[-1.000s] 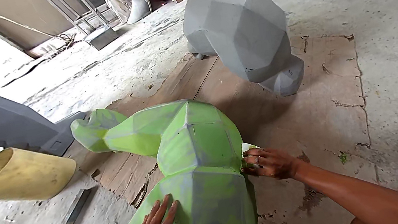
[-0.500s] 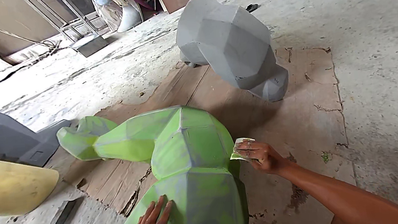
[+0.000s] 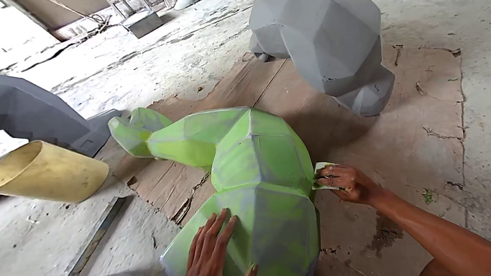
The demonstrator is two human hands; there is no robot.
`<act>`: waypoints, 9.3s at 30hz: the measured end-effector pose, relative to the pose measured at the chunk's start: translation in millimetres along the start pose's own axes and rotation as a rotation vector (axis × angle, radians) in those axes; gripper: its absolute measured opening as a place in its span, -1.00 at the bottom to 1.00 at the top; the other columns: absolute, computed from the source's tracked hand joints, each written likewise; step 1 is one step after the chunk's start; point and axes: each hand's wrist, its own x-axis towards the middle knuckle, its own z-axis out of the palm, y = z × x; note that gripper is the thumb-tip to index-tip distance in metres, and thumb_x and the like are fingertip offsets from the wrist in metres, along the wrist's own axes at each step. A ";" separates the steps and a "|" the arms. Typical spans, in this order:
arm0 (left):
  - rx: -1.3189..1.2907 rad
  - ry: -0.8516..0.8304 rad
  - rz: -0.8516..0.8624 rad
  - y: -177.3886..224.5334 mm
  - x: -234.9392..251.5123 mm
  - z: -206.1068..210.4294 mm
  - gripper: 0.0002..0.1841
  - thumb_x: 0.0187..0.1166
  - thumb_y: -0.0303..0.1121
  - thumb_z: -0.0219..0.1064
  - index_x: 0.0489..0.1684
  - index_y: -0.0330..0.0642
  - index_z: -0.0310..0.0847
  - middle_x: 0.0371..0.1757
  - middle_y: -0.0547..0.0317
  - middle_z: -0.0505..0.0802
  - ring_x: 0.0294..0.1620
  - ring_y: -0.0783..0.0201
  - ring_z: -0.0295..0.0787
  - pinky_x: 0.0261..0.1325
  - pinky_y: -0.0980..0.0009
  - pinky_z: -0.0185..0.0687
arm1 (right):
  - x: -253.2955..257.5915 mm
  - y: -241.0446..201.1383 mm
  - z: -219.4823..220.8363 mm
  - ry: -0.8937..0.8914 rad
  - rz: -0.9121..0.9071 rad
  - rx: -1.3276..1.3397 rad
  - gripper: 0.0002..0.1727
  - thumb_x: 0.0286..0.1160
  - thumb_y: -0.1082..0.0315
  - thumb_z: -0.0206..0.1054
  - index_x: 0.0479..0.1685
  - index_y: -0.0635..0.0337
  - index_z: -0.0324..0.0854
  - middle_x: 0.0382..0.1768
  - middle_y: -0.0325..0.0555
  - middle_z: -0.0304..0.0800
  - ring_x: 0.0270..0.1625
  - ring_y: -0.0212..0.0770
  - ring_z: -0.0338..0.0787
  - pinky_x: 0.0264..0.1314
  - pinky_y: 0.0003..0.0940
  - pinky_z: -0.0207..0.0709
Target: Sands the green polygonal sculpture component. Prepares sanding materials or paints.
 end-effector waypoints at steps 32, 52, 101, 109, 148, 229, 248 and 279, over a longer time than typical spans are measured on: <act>-0.161 0.106 -0.015 -1.8 1.3 7.3 -0.39 0.70 0.20 -0.09 0.62 0.22 0.54 0.75 0.37 0.48 0.86 0.20 0.13 0.85 -0.02 0.04 | 25.6 -177.1 12.2 0.135 0.632 -0.161 -0.60 0.60 0.33 0.25 0.37 -0.06 0.78 0.28 -0.20 0.78 0.23 -0.37 0.79 0.23 -0.31 0.77; -0.201 0.140 -0.026 0.4 2.5 8.1 -0.41 0.70 0.18 -0.06 0.53 0.16 0.62 0.70 0.35 0.54 0.83 0.17 0.20 0.84 0.00 0.07 | 28.4 -170.7 4.0 -0.043 0.393 -0.148 -0.64 0.56 0.39 0.29 0.24 -0.10 0.84 0.30 -0.20 0.78 0.35 -0.35 0.76 0.36 -0.32 0.73; -0.206 0.186 -0.019 0.8 2.8 6.9 -0.46 0.69 0.12 0.01 0.45 0.13 0.68 0.66 0.33 0.59 0.81 0.18 0.24 0.83 0.02 0.13 | 60.9 -114.8 -19.2 -0.217 -0.063 -0.189 -0.57 0.42 0.40 0.32 0.27 -0.07 0.82 0.37 0.03 0.74 0.47 -0.11 0.71 0.46 -0.19 0.67; -0.149 0.155 -0.035 2.2 2.3 7.6 -0.42 0.66 0.19 0.02 0.49 0.14 0.65 0.68 0.37 0.57 0.82 0.20 0.22 0.83 0.01 0.11 | 37.5 -122.6 -4.1 -0.222 -0.055 -0.120 -0.58 0.43 0.42 0.37 0.28 -0.05 0.81 0.36 -0.01 0.74 0.57 -0.10 0.60 0.65 -0.19 0.51; -0.001 -0.009 0.042 5.6 -115.6 -1.1 0.20 0.32 0.31 0.36 0.92 -0.26 -0.15 0.94 0.00 0.00 0.95 0.06 -0.23 0.93 0.01 -0.15 | 40.1 -213.3 21.2 -0.224 -0.048 -0.347 -0.61 0.50 0.33 0.35 0.29 -0.18 0.78 0.21 -0.14 0.81 0.38 -0.17 0.74 0.40 -0.21 0.69; -0.125 0.038 -0.013 10.5 -111.9 -1.6 0.16 0.30 0.25 0.44 0.94 -0.07 -0.11 0.97 0.21 -0.07 0.96 0.23 -0.38 0.96 0.14 -0.19 | -8.1 -242.1 29.2 -0.338 -0.053 -0.432 -0.60 0.48 0.42 0.31 0.29 -0.06 0.77 0.26 -0.16 0.82 0.41 -0.16 0.76 0.46 -0.20 0.68; -0.161 0.046 -0.009 10.2 -111.6 -1.4 0.14 0.29 0.21 0.46 0.93 -0.09 -0.04 0.96 0.19 0.00 0.96 0.22 -0.30 0.95 0.12 -0.16 | 22.4 -268.0 41.1 -0.472 -0.029 -0.467 -0.38 0.48 0.54 0.31 0.54 -0.22 0.60 0.40 -0.08 0.70 0.50 -0.05 0.67 0.28 -0.16 0.74; -0.155 0.039 -0.016 11.2 -114.4 -1.6 0.13 0.32 0.28 0.38 0.94 -0.07 -0.06 0.96 0.24 -0.02 0.96 0.25 -0.32 0.95 0.08 -0.16 | 79.9 -278.9 48.0 -0.431 -0.067 -0.517 -0.36 0.40 0.52 0.39 0.55 -0.16 0.60 0.30 -0.01 0.73 0.42 -0.02 0.69 0.35 -0.16 0.66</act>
